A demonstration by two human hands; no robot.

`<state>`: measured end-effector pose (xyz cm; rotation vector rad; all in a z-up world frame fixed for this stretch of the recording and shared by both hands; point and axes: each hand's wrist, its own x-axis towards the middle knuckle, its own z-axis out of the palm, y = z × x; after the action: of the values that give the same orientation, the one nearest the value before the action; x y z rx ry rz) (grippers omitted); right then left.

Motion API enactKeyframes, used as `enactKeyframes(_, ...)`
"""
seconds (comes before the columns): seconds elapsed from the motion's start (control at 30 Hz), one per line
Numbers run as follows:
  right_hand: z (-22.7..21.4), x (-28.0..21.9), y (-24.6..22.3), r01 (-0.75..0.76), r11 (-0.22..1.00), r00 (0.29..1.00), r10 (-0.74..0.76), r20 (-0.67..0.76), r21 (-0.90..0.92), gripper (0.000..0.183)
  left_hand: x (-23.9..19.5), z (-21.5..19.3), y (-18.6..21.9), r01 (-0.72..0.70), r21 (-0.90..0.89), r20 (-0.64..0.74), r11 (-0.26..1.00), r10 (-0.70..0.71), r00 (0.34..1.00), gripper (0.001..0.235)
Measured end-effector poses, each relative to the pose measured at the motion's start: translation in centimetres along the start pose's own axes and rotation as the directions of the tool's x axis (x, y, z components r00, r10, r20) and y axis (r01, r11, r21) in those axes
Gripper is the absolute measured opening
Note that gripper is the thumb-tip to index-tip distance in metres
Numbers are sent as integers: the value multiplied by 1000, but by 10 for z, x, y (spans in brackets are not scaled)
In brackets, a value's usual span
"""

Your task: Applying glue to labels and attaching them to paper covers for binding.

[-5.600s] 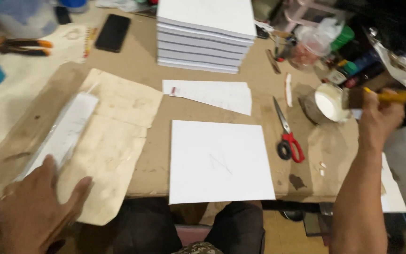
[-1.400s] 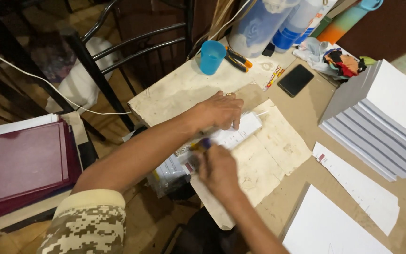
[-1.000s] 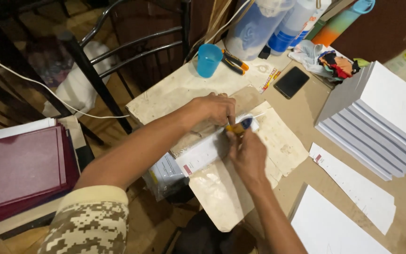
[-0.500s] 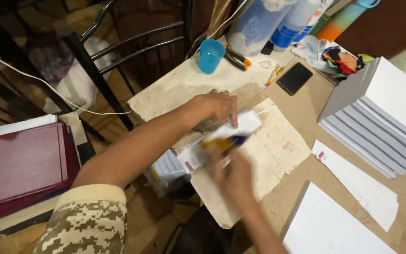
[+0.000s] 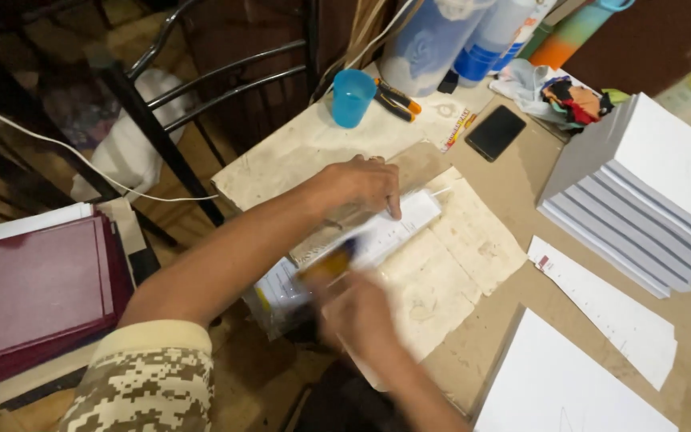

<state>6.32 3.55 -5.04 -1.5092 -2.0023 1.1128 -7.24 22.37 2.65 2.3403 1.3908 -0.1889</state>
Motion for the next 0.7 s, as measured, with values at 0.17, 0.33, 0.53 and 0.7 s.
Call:
enactKeyframes(0.17, -22, 23, -36, 325, 836, 836, -473, -278, -442, 16, 41, 25, -19, -6, 22, -93, 1000, 8, 996, 47)
enactKeyframes(0.33, 26, -46, -59, 437, 893, 898, -427, 105, -111, 16, 17, 5, -2, -20, 26, -92, 999, 22, 995, 42)
enactKeyframes(0.53, -40, -9, -39, 485, 873, 866, -487, -114, -44, 23, 22, 18, 0, -11, -20, -188, 1000, 7, 982, 37)
enactKeyframes(0.7, -60, 24, -51, 207, 976, 976, -211, -63, -68, 27, 48, 20, 2, -44, 32, -231, 998, 51, 972, 23)
